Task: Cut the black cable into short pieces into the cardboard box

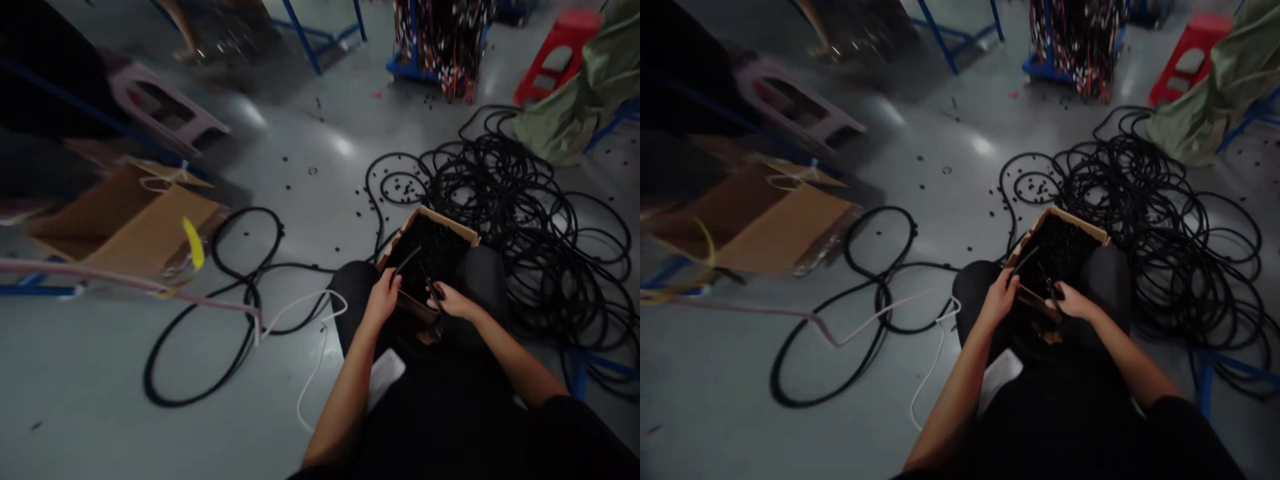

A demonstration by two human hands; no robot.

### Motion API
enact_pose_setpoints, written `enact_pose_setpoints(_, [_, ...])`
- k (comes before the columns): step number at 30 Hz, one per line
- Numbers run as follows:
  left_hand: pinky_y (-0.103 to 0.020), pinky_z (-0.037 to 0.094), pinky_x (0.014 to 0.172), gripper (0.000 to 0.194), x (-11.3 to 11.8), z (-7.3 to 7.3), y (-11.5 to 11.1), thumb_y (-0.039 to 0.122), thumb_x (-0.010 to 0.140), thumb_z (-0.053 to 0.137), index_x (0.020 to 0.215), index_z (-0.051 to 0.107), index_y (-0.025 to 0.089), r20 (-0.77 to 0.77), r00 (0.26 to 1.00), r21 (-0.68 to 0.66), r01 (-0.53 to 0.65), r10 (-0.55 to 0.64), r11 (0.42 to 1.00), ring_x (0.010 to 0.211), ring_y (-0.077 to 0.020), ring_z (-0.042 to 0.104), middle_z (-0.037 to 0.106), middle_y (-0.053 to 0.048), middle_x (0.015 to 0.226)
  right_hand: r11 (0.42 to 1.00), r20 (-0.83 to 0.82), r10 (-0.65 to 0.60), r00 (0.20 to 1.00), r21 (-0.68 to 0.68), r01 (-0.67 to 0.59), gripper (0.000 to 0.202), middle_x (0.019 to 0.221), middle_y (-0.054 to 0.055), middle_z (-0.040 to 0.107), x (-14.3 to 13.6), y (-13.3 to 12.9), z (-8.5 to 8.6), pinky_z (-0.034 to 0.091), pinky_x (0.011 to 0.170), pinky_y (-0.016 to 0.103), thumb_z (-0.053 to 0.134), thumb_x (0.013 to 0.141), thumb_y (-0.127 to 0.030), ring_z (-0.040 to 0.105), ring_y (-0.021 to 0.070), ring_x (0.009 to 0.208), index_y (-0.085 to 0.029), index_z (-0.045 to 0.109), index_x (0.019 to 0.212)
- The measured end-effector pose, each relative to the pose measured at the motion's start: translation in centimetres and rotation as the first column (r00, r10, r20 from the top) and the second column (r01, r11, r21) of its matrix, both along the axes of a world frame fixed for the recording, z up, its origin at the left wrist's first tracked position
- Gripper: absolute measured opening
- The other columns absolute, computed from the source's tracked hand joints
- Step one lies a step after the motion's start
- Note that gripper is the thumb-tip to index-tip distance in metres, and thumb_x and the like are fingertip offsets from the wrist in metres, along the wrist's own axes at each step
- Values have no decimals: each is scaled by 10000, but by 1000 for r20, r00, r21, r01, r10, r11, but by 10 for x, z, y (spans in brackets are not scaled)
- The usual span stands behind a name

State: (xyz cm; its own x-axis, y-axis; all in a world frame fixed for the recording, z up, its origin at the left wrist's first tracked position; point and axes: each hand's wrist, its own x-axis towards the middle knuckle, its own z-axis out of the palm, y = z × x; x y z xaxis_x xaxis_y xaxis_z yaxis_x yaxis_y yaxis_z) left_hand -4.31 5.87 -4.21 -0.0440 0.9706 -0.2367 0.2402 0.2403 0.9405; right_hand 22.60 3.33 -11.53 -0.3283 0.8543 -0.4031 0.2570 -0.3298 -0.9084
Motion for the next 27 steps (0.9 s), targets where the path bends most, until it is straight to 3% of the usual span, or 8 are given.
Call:
enact_pose_setpoints(3, [-397,622,927,256,0,-20,5,453,1123,709,1180,804,221,-138,985,22,110,-106,994,927,-277,778,795,-44,934,998,-18,3,1000,-59,-5,582,1183,35,763,-2,2,4,613,1122,434,1033,861,-460,717,214,1089,-205,711,1272])
enact_pose_setpoints(6, [-415,637,963,420,-3,-42,-1,553,1178,617,1294,798,192,-190,973,49,139,-127,989,950,-279,778,793,-57,957,993,-44,8,999,-113,-13,596,1125,10,746,3,0,2,625,1044,386,1045,887,-425,709,191,1054,-196,702,1317])
enact_pose_setpoints(8, [-433,647,1013,470,-4,-49,-8,564,1181,608,1405,770,184,-208,971,76,138,-120,987,984,-280,787,802,-72,1010,989,-76,24,997,-145,-35,572,1109,4,742,5,-3,1,622,1004,352,1019,935,-393,705,172,1023,-186,690,1353])
enact_pose_setpoints(11, [-443,658,1061,453,-4,-47,-15,508,1157,650,1473,727,193,-212,963,79,190,-170,979,1065,-293,819,843,-112,1151,982,-97,39,995,-178,-56,547,1074,-5,729,6,-4,-2,614,949,319,996,963,-363,688,152,958,-172,675,1362])
enact_pose_setpoints(17, [-456,654,1130,344,-4,-37,-16,374,1137,661,1423,775,221,-294,910,7,308,-292,951,1212,-334,834,888,-145,1337,986,-100,90,991,-134,-103,481,1039,-20,705,3,-1,-5,622,901,305,942,1034,-436,675,155,944,-178,684,1348])
enact_pose_setpoints(20, [-482,645,1153,336,-7,-38,-15,330,1129,657,1422,782,224,-324,893,-1,329,-311,944,1219,-345,833,891,-147,1340,990,-1,68,998,-123,-68,466,1026,-17,676,2,2,-4,581,868,301,936,1043,-536,626,155,933,-179,704,1232])
enact_pose_setpoints(23, [-509,640,1171,334,-11,-42,-16,305,1123,660,1427,777,230,-342,883,-3,342,-322,940,1247,-363,825,880,-152,1338,992,139,4,990,-122,13,587,1000,-9,655,1,4,2,553,893,335,987,971,-656,604,174,931,-170,710,1151])
enact_pose_setpoints(27, [-536,651,1153,311,-9,-48,-16,296,1112,713,1418,737,244,-346,880,-97,310,-324,946,1222,-379,826,861,-144,1267,999,297,3,955,-50,12,607,1059,38,746,-4,4,16,557,992,391,1015,935,-647,682,225,1000,-174,716,1169])
